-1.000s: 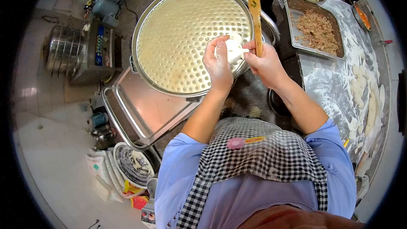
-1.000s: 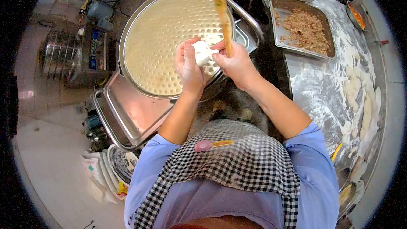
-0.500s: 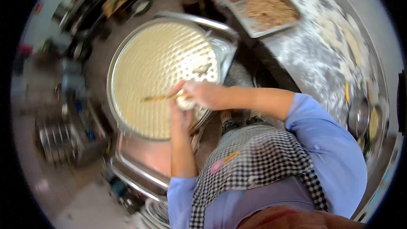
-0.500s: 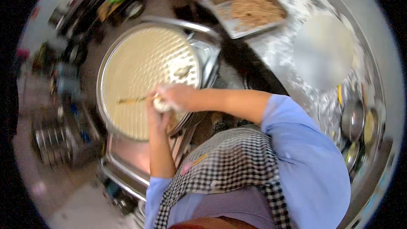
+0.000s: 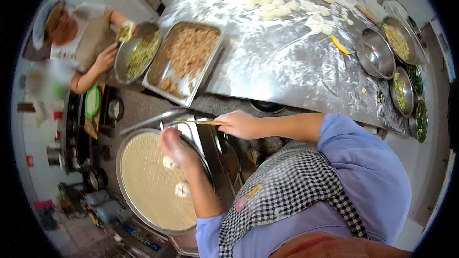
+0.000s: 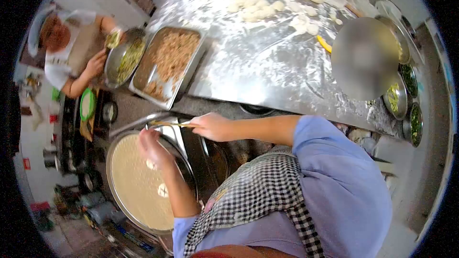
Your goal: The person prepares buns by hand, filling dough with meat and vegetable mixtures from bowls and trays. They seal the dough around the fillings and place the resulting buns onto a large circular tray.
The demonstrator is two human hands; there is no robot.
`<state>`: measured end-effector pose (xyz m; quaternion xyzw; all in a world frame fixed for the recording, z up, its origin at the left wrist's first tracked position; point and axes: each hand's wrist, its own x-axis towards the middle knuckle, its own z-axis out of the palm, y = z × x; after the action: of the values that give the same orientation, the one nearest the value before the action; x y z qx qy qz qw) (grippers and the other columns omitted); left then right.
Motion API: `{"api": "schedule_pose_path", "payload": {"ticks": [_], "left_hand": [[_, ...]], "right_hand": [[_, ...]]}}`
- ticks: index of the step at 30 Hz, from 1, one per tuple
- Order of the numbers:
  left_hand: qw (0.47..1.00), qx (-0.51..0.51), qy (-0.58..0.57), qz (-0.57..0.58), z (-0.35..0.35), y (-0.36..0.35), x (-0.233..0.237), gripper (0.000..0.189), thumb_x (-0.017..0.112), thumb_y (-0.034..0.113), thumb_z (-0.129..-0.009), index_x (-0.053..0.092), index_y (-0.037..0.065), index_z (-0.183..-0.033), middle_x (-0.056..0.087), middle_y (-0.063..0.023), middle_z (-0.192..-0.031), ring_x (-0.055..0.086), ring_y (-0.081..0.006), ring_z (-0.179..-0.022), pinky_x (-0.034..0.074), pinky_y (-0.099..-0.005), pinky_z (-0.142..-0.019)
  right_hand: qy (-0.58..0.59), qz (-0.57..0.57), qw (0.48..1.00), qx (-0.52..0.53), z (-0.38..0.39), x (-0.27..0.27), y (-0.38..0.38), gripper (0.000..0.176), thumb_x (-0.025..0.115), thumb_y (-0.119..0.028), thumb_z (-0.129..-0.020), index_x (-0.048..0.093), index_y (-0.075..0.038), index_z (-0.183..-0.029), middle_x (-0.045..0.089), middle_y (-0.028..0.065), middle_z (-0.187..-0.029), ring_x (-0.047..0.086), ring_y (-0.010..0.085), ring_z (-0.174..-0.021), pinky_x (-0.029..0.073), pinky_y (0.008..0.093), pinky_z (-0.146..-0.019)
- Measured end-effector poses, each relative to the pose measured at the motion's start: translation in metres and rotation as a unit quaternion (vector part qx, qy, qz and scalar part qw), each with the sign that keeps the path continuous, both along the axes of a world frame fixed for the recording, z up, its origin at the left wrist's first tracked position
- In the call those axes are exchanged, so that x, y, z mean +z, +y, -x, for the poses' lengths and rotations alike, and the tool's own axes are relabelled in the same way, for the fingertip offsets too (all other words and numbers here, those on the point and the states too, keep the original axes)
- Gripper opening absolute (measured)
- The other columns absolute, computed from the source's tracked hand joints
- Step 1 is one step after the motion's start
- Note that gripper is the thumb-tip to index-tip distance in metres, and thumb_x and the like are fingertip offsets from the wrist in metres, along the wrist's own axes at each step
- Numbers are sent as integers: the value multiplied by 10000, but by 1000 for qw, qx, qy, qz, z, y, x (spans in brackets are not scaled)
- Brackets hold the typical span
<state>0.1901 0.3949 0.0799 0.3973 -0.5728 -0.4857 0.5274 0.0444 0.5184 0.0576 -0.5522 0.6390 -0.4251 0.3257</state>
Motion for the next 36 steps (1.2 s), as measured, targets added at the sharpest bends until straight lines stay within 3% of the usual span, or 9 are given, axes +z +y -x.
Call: {"api": "schedule_pose_path", "payload": {"ticks": [5, 15, 19, 23, 25, 27, 32, 33, 36], "left_hand": [[929, -339, -139, 52, 202, 41, -58, 294, 615, 123, -805, 547, 1, -1063, 547, -88, -984, 530, -172, -891, 442, -288, -792], [822, -203, -399, 352, 503, 43, -122, 568, 691, 326, -663, 529, 18, -1112, 488, -228, -1152, 431, -373, -1098, 374, -447, -903], [790, -301, -492, 206, 509, 20, -108, 518, 699, 340, -653, 547, 44, -1050, 566, -189, -1042, 508, -300, -1039, 409, -391, -872], [917, -384, -100, -43, 422, 46, -80, 260, 644, 171, -734, 553, 27, -930, 586, -93, -934, 564, -183, -865, 455, -299, -744], [900, -402, -116, -124, 360, 58, -83, 178, 603, 68, -759, 555, 26, -925, 567, -63, -952, 541, -128, -867, 450, -265, -748], [856, -414, -309, 3, 309, 53, -112, 244, 542, -27, -744, 551, 0, -986, 568, -92, -1033, 543, -148, -885, 439, -274, -794], [919, -285, -266, -62, 307, 55, -124, 311, 460, 91, -826, 533, -12, -1110, 504, -185, -1201, 497, -251, -1100, 381, -328, -947], [847, -261, -422, 191, 313, 60, -132, 427, 495, 191, -844, 451, -2, -1223, 397, -233, -1299, 370, -329, -1227, 288, -382, -1026], [686, -259, -600, 320, 353, 91, -127, 605, 455, 365, -865, 297, 22, -1337, 242, -228, -1400, 193, -384, -1308, 153, -440, -1073]], "right_hand": [[-20, -185, 965, -185, 120, 23, 127, 260, 474, -226, -894, 569, -45, -1055, 539, 40, -647, 492, 143, -531, 422, 310, -519], [-151, -97, 839, -514, 219, -55, 332, 216, 501, -112, -863, 575, -2, -1035, 483, -2, -636, 467, 86, -572, 377, 236, -525], [-157, -132, 854, -479, 246, -66, 335, 215, 495, -116, -875, 575, 7, -1032, 484, -3, -630, 471, 87, -571, 382, 239, -525], [-192, -113, 880, -419, 276, -45, 307, 193, 476, -74, -886, 580, 7, -1027, 495, -9, -659, 462, 66, -592, 387, 220, -546], [-180, -96, 902, -381, 290, -54, 294, 196, 466, -65, -887, 580, 7, -1030, 494, -6, -654, 457, 68, -584, 383, 220, -540], [-169, -110, 917, -345, 304, -55, 278, 202, 470, -73, -882, 579, -2, -1036, 509, 5, -648, 465, 74, -578, 376, 228, -529], [-168, -85, 940, -284, 314, -59, 252, 205, 474, -76, -875, 581, -10, -1038, 517, 11, -650, 470, 82, -582, 372, 235, -528], [-180, -86, 940, -279, 315, -62, 249, 206, 475, -75, -873, 580, -10, -1039, 518, 12, -651, 472, 83, -585, 375, 235, -531], [-189, -110, 938, -267, 316, -62, 247, 210, 474, -74, -872, 578, -9, -1042, 521, 16, -656, 482, 87, -594, 384, 237, -540]]}}
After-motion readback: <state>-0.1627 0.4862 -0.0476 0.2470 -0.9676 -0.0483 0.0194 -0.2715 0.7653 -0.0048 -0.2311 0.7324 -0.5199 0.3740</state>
